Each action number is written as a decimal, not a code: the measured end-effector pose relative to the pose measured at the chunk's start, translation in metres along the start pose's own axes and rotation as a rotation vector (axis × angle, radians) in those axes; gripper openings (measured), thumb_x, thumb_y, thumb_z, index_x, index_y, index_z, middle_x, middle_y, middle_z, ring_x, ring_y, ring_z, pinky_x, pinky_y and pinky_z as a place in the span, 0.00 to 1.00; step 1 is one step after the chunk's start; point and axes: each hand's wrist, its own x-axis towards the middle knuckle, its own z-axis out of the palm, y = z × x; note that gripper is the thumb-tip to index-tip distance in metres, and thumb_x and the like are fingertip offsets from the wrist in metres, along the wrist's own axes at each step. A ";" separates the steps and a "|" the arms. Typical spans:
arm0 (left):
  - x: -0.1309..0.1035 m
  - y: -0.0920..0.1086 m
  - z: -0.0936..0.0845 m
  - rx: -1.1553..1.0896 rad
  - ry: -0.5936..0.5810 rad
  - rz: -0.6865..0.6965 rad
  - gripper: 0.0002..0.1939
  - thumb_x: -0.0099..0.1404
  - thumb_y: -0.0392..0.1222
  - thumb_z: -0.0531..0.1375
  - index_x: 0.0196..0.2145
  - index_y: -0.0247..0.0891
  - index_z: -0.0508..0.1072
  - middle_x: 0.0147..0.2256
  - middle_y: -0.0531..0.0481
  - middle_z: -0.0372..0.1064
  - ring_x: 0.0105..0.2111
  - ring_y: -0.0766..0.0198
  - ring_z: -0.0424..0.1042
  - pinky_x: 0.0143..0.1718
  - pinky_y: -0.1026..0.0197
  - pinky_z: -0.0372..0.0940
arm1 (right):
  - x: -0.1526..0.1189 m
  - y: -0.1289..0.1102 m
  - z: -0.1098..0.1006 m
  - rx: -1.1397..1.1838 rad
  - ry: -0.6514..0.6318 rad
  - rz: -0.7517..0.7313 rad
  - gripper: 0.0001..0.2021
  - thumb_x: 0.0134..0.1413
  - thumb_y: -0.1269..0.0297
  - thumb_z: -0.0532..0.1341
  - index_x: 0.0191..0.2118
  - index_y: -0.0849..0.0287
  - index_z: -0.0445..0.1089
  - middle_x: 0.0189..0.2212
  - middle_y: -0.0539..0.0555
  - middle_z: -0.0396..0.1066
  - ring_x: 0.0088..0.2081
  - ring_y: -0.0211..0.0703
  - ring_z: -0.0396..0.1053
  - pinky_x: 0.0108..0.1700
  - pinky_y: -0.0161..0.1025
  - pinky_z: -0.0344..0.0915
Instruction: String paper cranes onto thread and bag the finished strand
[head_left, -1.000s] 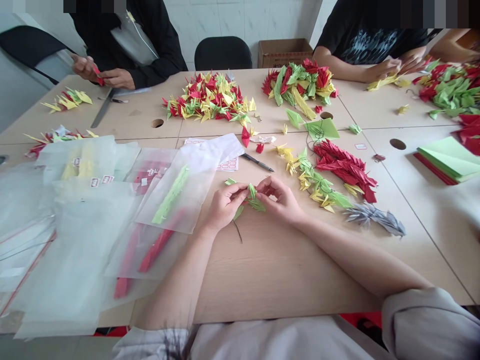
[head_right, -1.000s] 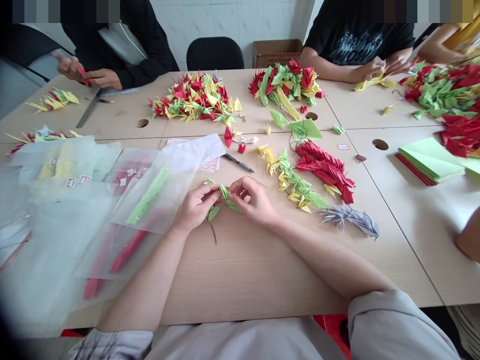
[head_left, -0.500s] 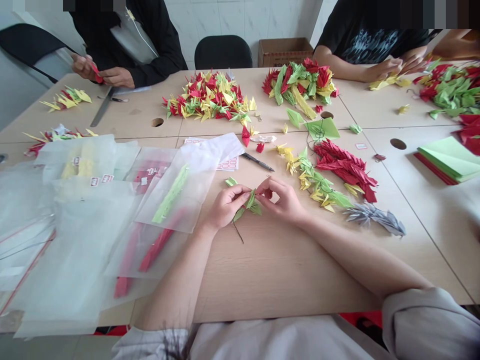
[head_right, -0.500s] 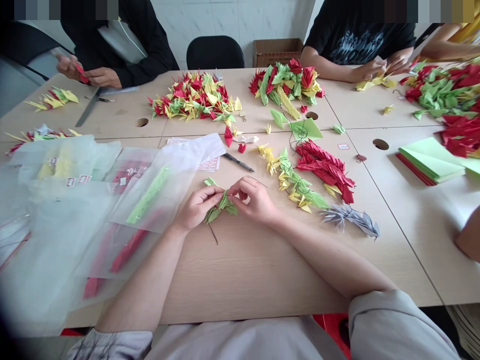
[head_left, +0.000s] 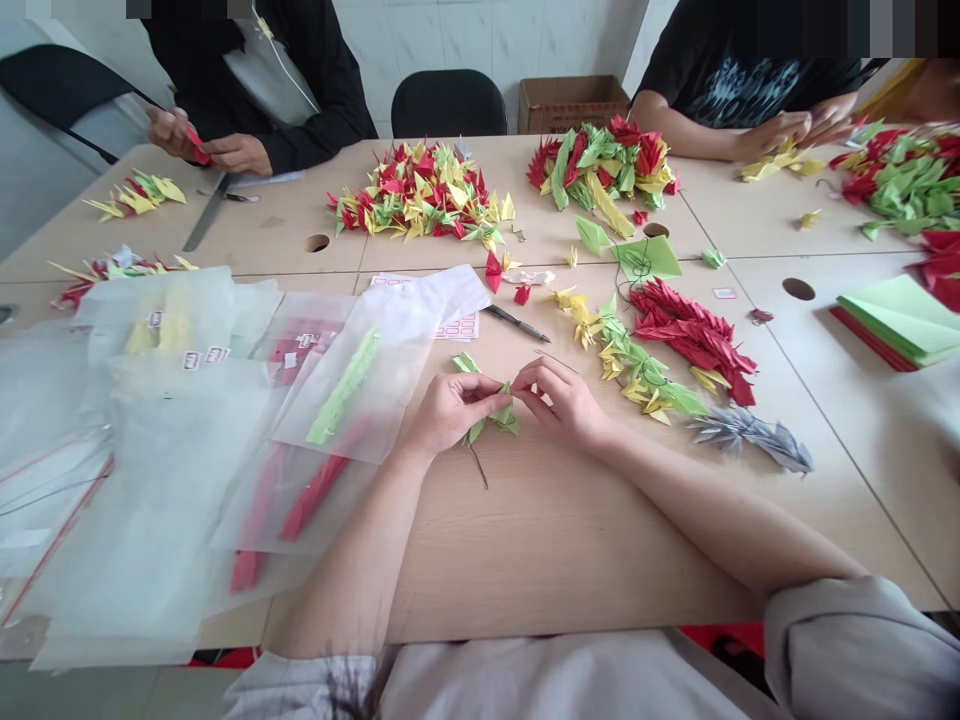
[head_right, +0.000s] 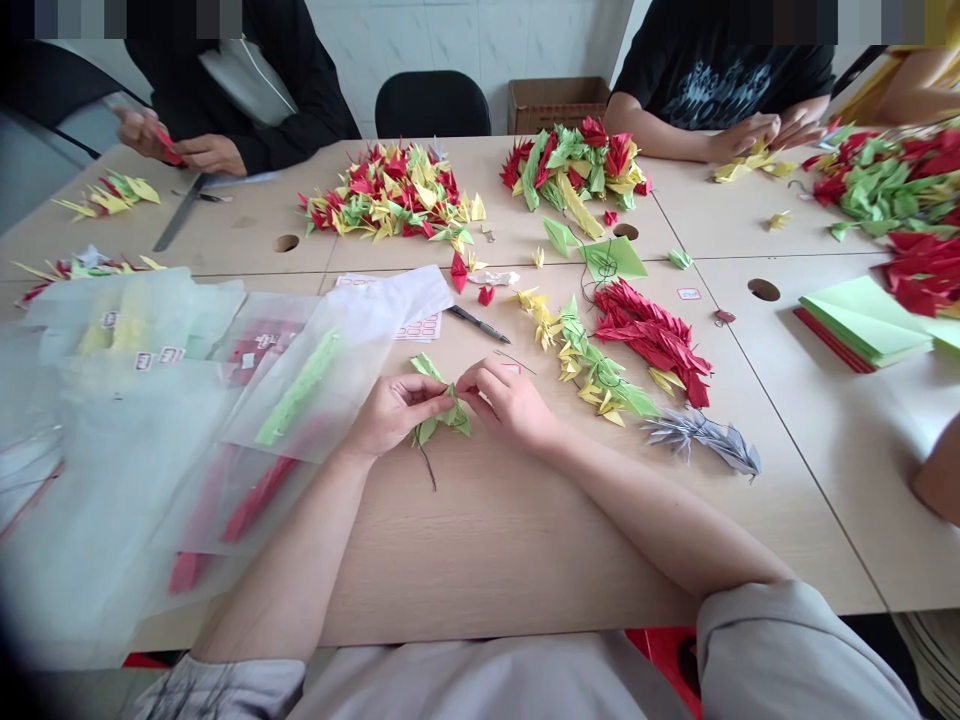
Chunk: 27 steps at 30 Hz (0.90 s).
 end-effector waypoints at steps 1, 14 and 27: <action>0.000 0.000 0.001 0.000 0.004 -0.004 0.14 0.54 0.47 0.71 0.33 0.35 0.81 0.32 0.46 0.78 0.31 0.62 0.75 0.34 0.63 0.69 | 0.000 0.000 0.000 -0.016 -0.006 -0.019 0.05 0.66 0.68 0.54 0.39 0.56 0.65 0.36 0.57 0.70 0.36 0.44 0.68 0.37 0.42 0.67; -0.001 0.006 0.012 -0.138 0.199 0.035 0.10 0.51 0.44 0.72 0.27 0.35 0.79 0.27 0.51 0.75 0.27 0.66 0.72 0.32 0.63 0.69 | -0.002 -0.013 0.001 0.160 0.130 0.122 0.01 0.62 0.68 0.59 0.39 0.55 0.68 0.34 0.55 0.70 0.35 0.42 0.68 0.36 0.42 0.67; -0.003 0.014 0.016 -0.022 0.185 0.065 0.10 0.58 0.44 0.66 0.29 0.35 0.74 0.25 0.54 0.65 0.27 0.68 0.64 0.29 0.66 0.60 | -0.005 -0.008 0.015 0.283 -0.016 0.292 0.09 0.62 0.60 0.59 0.33 0.57 0.64 0.29 0.52 0.66 0.29 0.38 0.63 0.31 0.37 0.63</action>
